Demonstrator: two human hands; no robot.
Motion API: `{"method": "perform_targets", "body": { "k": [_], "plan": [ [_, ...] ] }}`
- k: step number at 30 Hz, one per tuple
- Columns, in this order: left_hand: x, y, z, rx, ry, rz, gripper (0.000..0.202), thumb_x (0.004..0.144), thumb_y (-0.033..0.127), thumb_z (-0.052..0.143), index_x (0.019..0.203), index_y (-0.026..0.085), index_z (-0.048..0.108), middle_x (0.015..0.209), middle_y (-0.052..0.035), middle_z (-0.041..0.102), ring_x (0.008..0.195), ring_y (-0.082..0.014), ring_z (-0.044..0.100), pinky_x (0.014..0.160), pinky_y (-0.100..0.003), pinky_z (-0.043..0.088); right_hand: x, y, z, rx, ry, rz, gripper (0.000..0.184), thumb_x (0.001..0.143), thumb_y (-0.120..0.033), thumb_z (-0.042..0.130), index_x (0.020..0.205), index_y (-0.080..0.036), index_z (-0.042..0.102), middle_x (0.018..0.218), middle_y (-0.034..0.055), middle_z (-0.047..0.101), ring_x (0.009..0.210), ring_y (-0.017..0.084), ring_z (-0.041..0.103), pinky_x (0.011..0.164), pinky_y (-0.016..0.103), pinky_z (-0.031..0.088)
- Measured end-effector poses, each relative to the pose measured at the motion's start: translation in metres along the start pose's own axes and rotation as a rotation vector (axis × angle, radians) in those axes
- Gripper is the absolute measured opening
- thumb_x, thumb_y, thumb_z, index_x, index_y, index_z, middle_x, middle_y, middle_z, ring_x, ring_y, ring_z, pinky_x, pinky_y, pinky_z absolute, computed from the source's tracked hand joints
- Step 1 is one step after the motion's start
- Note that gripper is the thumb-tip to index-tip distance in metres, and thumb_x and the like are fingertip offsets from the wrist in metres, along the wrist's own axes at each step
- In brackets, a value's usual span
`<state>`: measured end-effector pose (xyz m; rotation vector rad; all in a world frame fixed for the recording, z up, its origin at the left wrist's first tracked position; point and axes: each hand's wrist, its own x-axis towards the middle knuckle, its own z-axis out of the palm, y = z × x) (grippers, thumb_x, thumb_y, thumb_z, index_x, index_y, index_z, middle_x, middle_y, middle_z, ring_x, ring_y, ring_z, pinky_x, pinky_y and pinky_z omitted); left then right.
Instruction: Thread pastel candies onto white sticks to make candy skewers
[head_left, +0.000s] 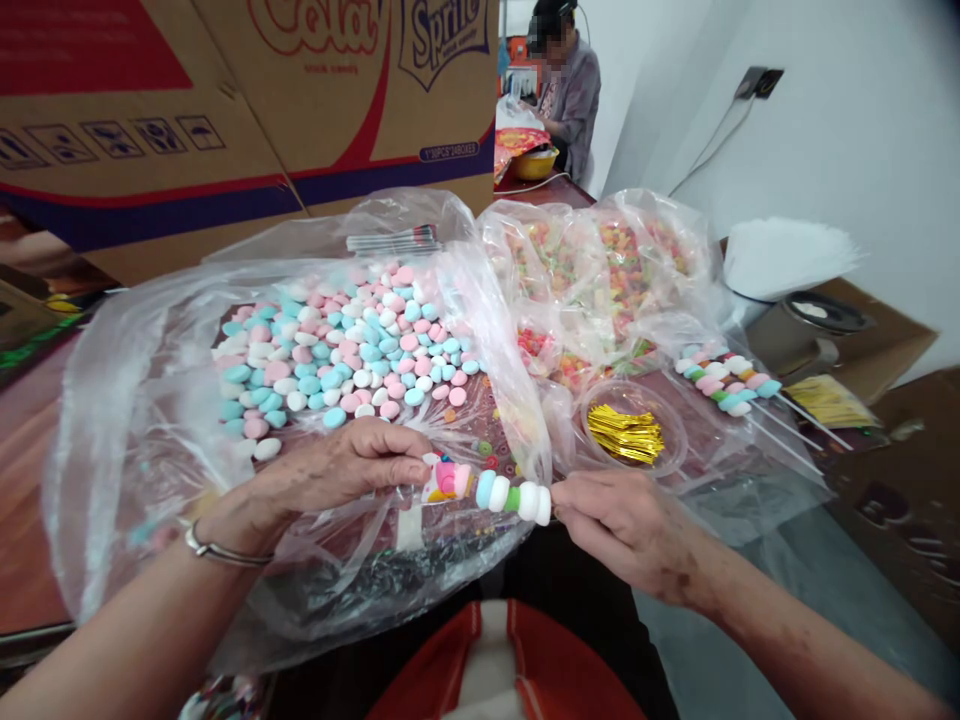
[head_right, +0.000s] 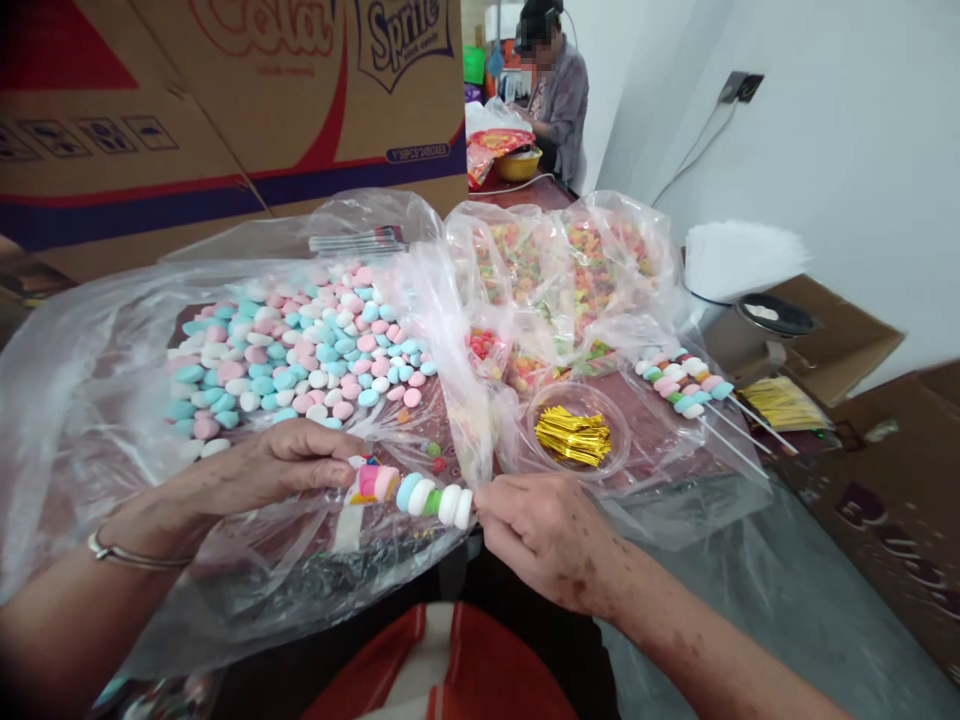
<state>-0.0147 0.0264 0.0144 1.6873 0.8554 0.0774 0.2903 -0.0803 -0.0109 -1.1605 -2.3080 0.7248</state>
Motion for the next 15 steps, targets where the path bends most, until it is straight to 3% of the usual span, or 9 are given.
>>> {"method": "perform_targets", "body": {
  "k": [3, 10, 15],
  "plan": [
    [-0.0002, -0.0001, -0.0004, -0.003, -0.004, 0.011, 0.032, 0.088, 0.04, 0.064, 0.07, 0.013, 0.063, 0.063, 0.0039, 0.043, 0.061, -0.0094, 0.036, 0.055, -0.02, 0.031, -0.0001, -0.0029, -0.0022, 0.051, -0.067, 0.035, 0.021, 0.094, -0.015, 0.041, 0.076, -0.018, 0.051, 0.066, -0.0039, 0.046, 0.059, 0.01, 0.039, 0.059, 0.026, 0.025],
    [-0.0042, -0.0044, 0.0016, -0.012, 0.015, 0.056, 0.032, 0.088, 0.043, 0.065, 0.079, 0.013, 0.07, 0.069, 0.001, 0.053, 0.064, -0.0102, 0.044, 0.058, -0.02, 0.034, 0.003, -0.009, -0.0066, 0.195, -0.125, 0.116, 0.023, 0.097, -0.019, 0.04, 0.074, -0.02, 0.043, 0.064, -0.0061, 0.041, 0.058, 0.009, 0.037, 0.057, 0.025, 0.024],
    [-0.0052, -0.0005, 0.004, -0.032, 0.019, 0.079, 0.029, 0.088, 0.039, 0.065, 0.077, 0.013, 0.069, 0.068, 0.0016, 0.054, 0.063, -0.0092, 0.043, 0.056, -0.019, 0.035, 0.001, -0.0067, 0.0022, 0.125, -0.099, 0.137, 0.024, 0.096, -0.017, 0.043, 0.073, -0.02, 0.044, 0.063, -0.0066, 0.042, 0.056, 0.009, 0.036, 0.056, 0.026, 0.025]
  ]
}}
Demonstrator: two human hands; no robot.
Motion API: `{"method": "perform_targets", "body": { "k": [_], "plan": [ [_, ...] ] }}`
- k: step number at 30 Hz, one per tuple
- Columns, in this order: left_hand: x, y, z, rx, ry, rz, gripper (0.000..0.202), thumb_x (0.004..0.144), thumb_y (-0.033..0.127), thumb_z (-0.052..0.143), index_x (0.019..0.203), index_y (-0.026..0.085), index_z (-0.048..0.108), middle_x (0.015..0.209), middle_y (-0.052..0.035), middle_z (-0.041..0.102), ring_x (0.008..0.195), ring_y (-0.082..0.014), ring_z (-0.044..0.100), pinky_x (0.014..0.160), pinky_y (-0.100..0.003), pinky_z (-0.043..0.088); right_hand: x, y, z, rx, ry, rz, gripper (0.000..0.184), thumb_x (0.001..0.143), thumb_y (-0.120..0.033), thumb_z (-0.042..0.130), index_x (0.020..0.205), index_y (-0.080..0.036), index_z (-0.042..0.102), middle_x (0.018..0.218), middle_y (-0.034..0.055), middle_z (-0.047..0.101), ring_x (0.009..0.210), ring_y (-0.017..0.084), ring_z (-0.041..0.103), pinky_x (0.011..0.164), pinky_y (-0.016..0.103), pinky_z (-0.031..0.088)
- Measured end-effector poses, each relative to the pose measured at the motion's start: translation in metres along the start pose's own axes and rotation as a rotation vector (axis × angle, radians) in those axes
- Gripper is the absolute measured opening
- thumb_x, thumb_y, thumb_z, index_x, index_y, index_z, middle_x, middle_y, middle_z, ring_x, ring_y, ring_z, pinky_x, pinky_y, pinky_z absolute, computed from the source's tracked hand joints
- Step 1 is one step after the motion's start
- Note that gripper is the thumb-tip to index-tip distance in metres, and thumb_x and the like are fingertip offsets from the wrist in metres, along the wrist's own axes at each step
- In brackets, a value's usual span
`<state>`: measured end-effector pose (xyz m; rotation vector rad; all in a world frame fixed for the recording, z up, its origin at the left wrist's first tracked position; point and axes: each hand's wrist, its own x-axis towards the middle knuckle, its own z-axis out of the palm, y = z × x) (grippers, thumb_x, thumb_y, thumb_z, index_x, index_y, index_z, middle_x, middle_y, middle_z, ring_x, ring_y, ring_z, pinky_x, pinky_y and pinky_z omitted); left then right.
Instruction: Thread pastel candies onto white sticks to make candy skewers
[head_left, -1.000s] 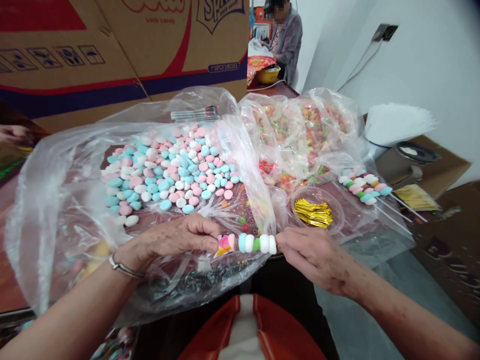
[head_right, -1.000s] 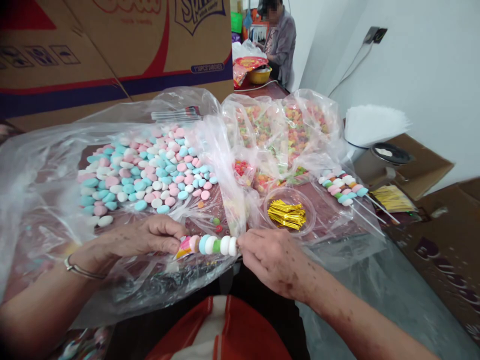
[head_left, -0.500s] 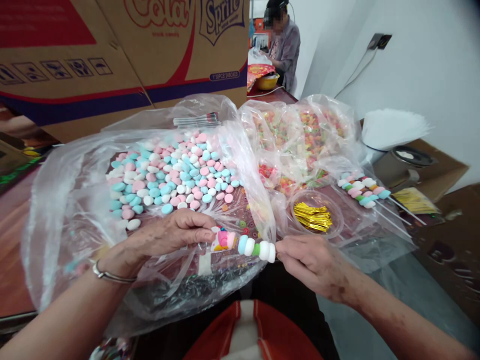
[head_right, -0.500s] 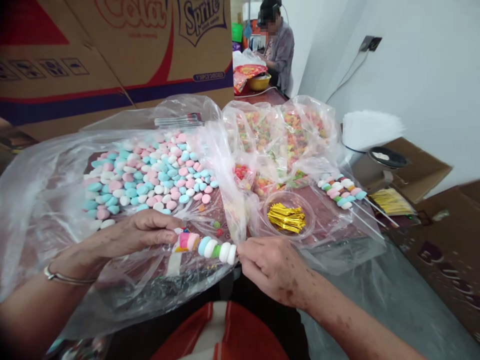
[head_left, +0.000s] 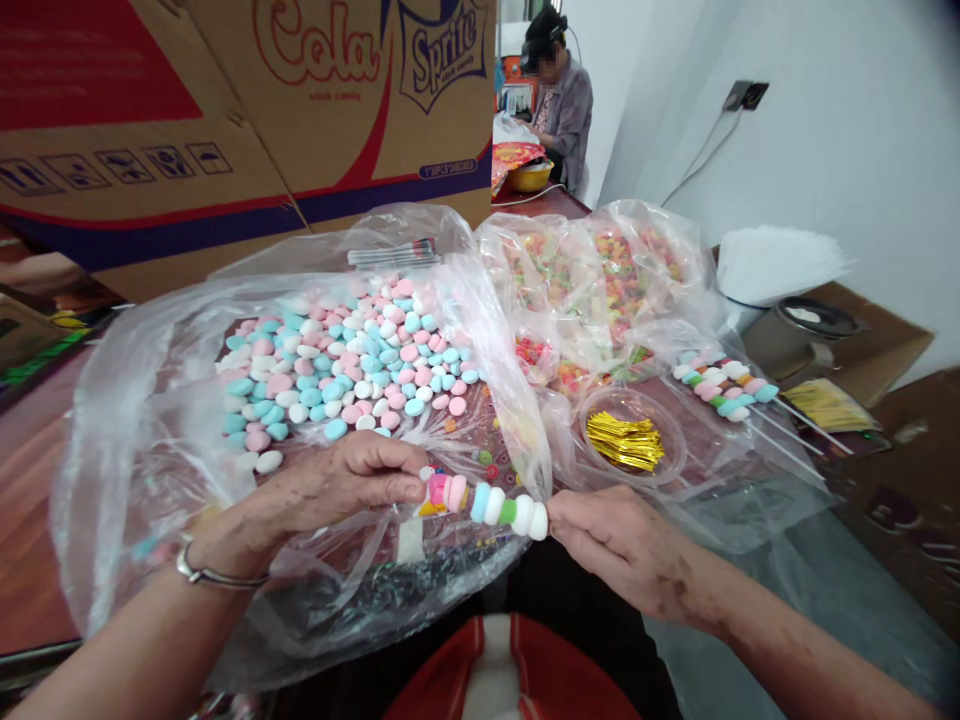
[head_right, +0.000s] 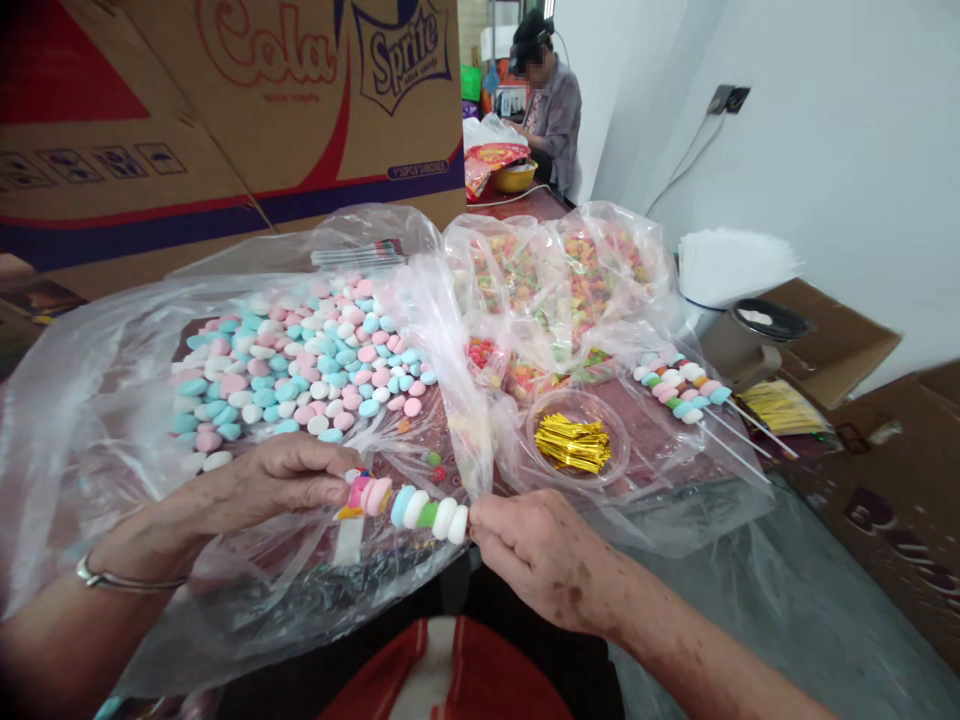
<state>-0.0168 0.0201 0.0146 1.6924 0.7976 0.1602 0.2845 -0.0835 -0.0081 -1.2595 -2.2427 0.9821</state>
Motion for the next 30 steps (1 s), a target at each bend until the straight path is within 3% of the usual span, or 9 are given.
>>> {"method": "perform_targets", "body": {
  "k": [7, 11, 14, 21, 25, 30],
  "plan": [
    [-0.002, 0.001, 0.001, 0.032, -0.002, -0.084, 0.025, 0.087, 0.04, 0.067, 0.081, 0.015, 0.066, 0.071, 0.0026, 0.056, 0.066, -0.01, 0.048, 0.057, -0.018, 0.038, 0.003, 0.009, 0.017, -0.267, 0.364, -0.279, 0.019, 0.095, -0.01, 0.046, 0.087, -0.015, 0.063, 0.072, 0.0015, 0.054, 0.068, 0.014, 0.046, 0.066, 0.027, 0.038],
    [-0.005, 0.007, 0.006, -0.042, -0.1, -0.164, 0.026, 0.085, 0.042, 0.068, 0.094, 0.018, 0.064, 0.079, 0.0021, 0.06, 0.067, -0.0119, 0.053, 0.055, -0.019, 0.041, 0.006, 0.007, 0.024, -0.299, 0.484, -0.326, 0.018, 0.093, -0.005, 0.049, 0.094, -0.011, 0.065, 0.07, 0.0028, 0.057, 0.066, 0.014, 0.048, 0.065, 0.026, 0.041],
    [-0.004, 0.015, 0.011, 0.085, -0.118, -0.134, 0.027, 0.083, 0.042, 0.071, 0.097, 0.019, 0.067, 0.071, 0.004, 0.056, 0.061, -0.0106, 0.047, 0.052, -0.018, 0.036, 0.006, 0.005, 0.027, -0.312, 0.523, -0.325, 0.017, 0.092, -0.004, 0.05, 0.094, -0.012, 0.065, 0.07, 0.0033, 0.059, 0.066, 0.015, 0.049, 0.065, 0.026, 0.041],
    [-0.001, 0.019, 0.015, 0.261, -0.065, -0.021, 0.023, 0.087, 0.04, 0.066, 0.093, 0.018, 0.069, 0.065, 0.0058, 0.054, 0.057, -0.009, 0.042, 0.052, -0.018, 0.032, 0.002, 0.004, 0.027, -0.263, 0.373, -0.339, 0.022, 0.094, -0.009, 0.045, 0.085, -0.015, 0.064, 0.066, 0.0013, 0.055, 0.062, 0.014, 0.046, 0.059, 0.027, 0.034],
    [-0.005, 0.013, 0.016, 0.265, -0.108, -0.024, 0.026, 0.088, 0.043, 0.064, 0.093, 0.018, 0.067, 0.071, 0.0038, 0.058, 0.062, -0.0108, 0.048, 0.054, -0.018, 0.035, 0.0, 0.002, 0.021, -0.16, 0.193, -0.239, 0.024, 0.093, -0.011, 0.043, 0.078, -0.017, 0.06, 0.068, 0.0004, 0.055, 0.062, 0.013, 0.046, 0.061, 0.027, 0.032],
    [-0.007, 0.011, 0.021, 0.274, -0.119, -0.003, 0.025, 0.086, 0.044, 0.067, 0.092, 0.019, 0.066, 0.068, 0.0047, 0.056, 0.058, -0.01, 0.045, 0.05, -0.018, 0.032, 0.0, -0.003, 0.015, 0.022, -0.013, -0.09, 0.024, 0.092, -0.012, 0.042, 0.071, -0.019, 0.052, 0.062, -0.0051, 0.046, 0.057, 0.009, 0.038, 0.059, 0.024, 0.029]
  ]
}}
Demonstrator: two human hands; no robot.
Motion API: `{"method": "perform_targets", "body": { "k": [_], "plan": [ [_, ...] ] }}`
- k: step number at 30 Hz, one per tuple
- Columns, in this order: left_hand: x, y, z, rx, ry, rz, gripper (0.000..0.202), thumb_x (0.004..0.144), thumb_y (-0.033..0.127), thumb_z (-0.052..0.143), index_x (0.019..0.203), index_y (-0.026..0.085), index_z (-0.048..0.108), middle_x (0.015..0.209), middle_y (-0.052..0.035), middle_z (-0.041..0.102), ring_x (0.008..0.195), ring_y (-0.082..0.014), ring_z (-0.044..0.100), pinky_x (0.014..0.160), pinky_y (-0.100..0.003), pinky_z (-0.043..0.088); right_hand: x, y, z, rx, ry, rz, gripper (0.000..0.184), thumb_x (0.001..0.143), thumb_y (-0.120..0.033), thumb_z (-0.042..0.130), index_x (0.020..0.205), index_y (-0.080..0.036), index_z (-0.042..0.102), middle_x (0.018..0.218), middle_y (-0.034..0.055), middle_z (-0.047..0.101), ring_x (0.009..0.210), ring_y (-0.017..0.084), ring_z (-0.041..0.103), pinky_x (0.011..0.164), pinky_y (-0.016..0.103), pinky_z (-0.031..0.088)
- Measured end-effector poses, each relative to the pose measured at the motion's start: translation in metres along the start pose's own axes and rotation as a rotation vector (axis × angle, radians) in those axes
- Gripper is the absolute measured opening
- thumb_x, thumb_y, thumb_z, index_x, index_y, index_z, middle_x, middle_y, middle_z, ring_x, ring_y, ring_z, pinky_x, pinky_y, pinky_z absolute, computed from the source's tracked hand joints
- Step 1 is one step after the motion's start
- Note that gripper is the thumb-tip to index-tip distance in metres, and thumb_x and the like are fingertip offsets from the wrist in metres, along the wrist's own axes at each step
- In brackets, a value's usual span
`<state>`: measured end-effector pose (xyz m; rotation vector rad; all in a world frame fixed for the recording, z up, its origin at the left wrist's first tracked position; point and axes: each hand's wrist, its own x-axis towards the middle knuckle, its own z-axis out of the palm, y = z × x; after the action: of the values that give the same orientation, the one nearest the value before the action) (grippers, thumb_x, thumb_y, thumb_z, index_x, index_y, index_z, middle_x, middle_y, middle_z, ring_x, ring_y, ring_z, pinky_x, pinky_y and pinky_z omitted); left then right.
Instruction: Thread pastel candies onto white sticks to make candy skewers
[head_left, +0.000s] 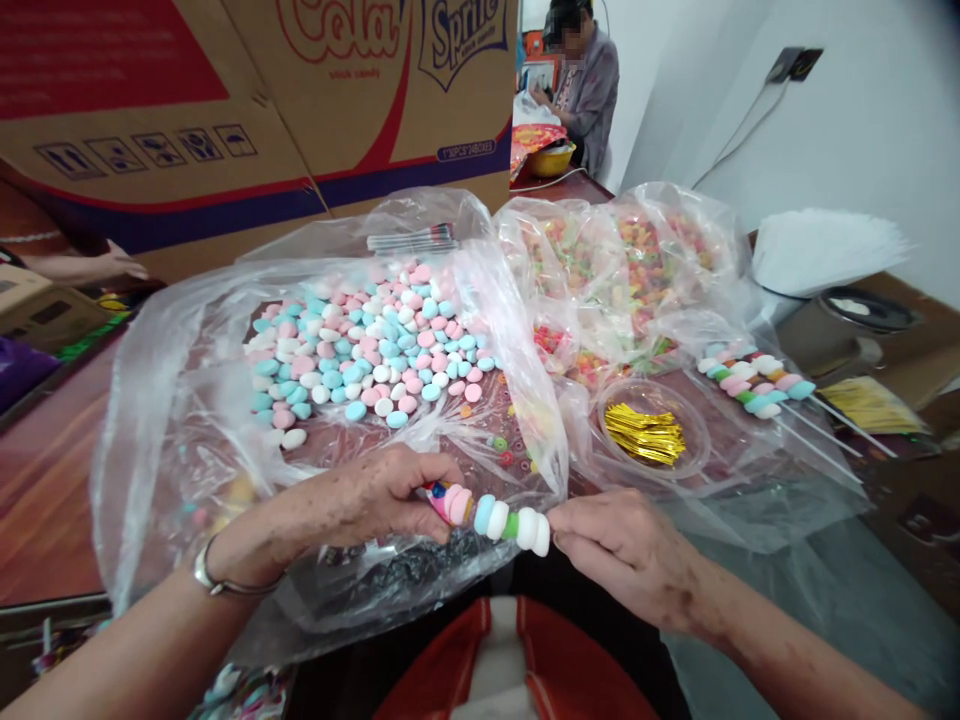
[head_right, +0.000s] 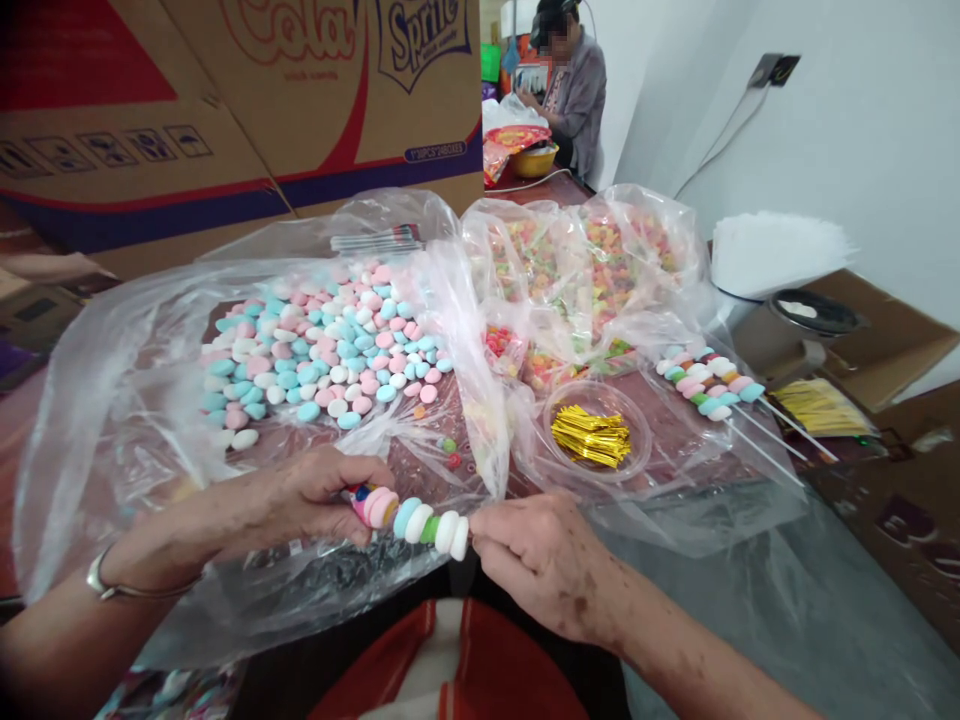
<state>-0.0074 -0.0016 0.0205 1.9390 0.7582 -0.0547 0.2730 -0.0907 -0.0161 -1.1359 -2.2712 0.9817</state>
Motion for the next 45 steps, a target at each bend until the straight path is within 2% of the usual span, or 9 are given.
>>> {"method": "perform_targets", "body": {
  "k": [3, 8, 13, 19, 25, 30, 35, 41, 45],
  "plan": [
    [-0.001, 0.002, 0.002, -0.002, -0.007, 0.007, 0.024, 0.087, 0.042, 0.066, 0.094, 0.019, 0.066, 0.07, 0.0036, 0.059, 0.06, -0.011, 0.048, 0.052, -0.019, 0.033, 0.002, 0.001, 0.001, 0.05, -0.036, 0.056, 0.025, 0.091, -0.012, 0.043, 0.068, -0.019, 0.049, 0.061, -0.0064, 0.042, 0.056, 0.008, 0.037, 0.058, 0.023, 0.028],
    [-0.004, -0.001, 0.002, 0.048, 0.031, -0.053, 0.025, 0.088, 0.041, 0.064, 0.102, 0.021, 0.065, 0.077, 0.0024, 0.062, 0.067, -0.0136, 0.053, 0.058, -0.022, 0.036, 0.003, 0.005, 0.005, -0.028, 0.032, 0.031, 0.022, 0.09, -0.012, 0.044, 0.07, -0.018, 0.051, 0.066, -0.0047, 0.048, 0.061, 0.009, 0.042, 0.061, 0.024, 0.028],
    [-0.009, -0.004, 0.0, 0.099, 0.063, -0.102, 0.018, 0.09, 0.037, 0.061, 0.096, 0.02, 0.061, 0.076, 0.0029, 0.059, 0.068, -0.0131, 0.05, 0.059, -0.022, 0.035, 0.002, 0.008, 0.007, -0.055, 0.035, 0.024, 0.023, 0.089, -0.01, 0.044, 0.068, -0.018, 0.05, 0.065, -0.0046, 0.047, 0.059, 0.009, 0.04, 0.06, 0.024, 0.028],
    [-0.016, 0.002, -0.004, -0.156, 0.034, -0.119, 0.021, 0.096, 0.035, 0.049, 0.103, 0.018, 0.059, 0.086, -0.0018, 0.063, 0.074, -0.0143, 0.054, 0.062, -0.022, 0.041, 0.001, 0.009, 0.01, -0.039, 0.07, 0.01, 0.023, 0.09, -0.01, 0.044, 0.075, -0.018, 0.058, 0.07, -0.0017, 0.057, 0.063, 0.01, 0.049, 0.062, 0.023, 0.032],
    [-0.013, -0.01, 0.007, -0.073, 0.244, -0.024, 0.012, 0.093, 0.026, 0.055, 0.097, 0.018, 0.064, 0.084, -0.0002, 0.066, 0.076, -0.0132, 0.058, 0.067, -0.02, 0.046, 0.001, 0.009, 0.014, -0.097, 0.103, -0.031, 0.023, 0.091, -0.009, 0.045, 0.076, -0.019, 0.06, 0.067, -0.0018, 0.056, 0.061, 0.01, 0.048, 0.061, 0.024, 0.032],
    [-0.017, -0.019, 0.017, 0.117, 0.404, 0.027, 0.024, 0.096, 0.026, 0.052, 0.113, 0.023, 0.068, 0.086, 0.0013, 0.073, 0.074, -0.0132, 0.064, 0.069, -0.02, 0.049, 0.0, 0.009, 0.015, -0.219, 0.16, -0.109, 0.023, 0.092, -0.011, 0.045, 0.079, -0.019, 0.062, 0.067, -0.0007, 0.057, 0.061, 0.012, 0.048, 0.06, 0.026, 0.031],
    [-0.022, -0.017, 0.023, 0.266, 0.529, 0.103, 0.029, 0.096, 0.025, 0.053, 0.12, 0.024, 0.068, 0.1, -0.0019, 0.077, 0.08, -0.0162, 0.07, 0.072, -0.022, 0.052, 0.0, 0.007, 0.015, -0.287, 0.184, -0.153, 0.024, 0.093, -0.011, 0.044, 0.082, -0.018, 0.064, 0.067, 0.0003, 0.058, 0.061, 0.013, 0.049, 0.059, 0.027, 0.031],
    [-0.022, -0.016, 0.024, 0.328, 0.608, 0.096, 0.03, 0.094, 0.023, 0.054, 0.121, 0.024, 0.068, 0.101, -0.0017, 0.077, 0.081, -0.0167, 0.071, 0.077, -0.023, 0.054, -0.002, 0.004, 0.014, -0.262, 0.162, -0.144, 0.024, 0.092, -0.01, 0.043, 0.082, -0.019, 0.063, 0.065, -0.0006, 0.056, 0.059, 0.012, 0.048, 0.059, 0.027, 0.029],
    [-0.021, -0.018, 0.026, 0.291, 0.578, 0.139, 0.034, 0.095, 0.022, 0.054, 0.126, 0.028, 0.065, 0.104, -0.0003, 0.077, 0.085, -0.0168, 0.071, 0.08, -0.023, 0.053, -0.002, 0.005, 0.016, -0.24, 0.155, -0.101, 0.025, 0.092, -0.01, 0.042, 0.077, -0.019, 0.059, 0.065, -0.001, 0.056, 0.059, 0.012, 0.048, 0.059, 0.028, 0.029]
  ]
}}
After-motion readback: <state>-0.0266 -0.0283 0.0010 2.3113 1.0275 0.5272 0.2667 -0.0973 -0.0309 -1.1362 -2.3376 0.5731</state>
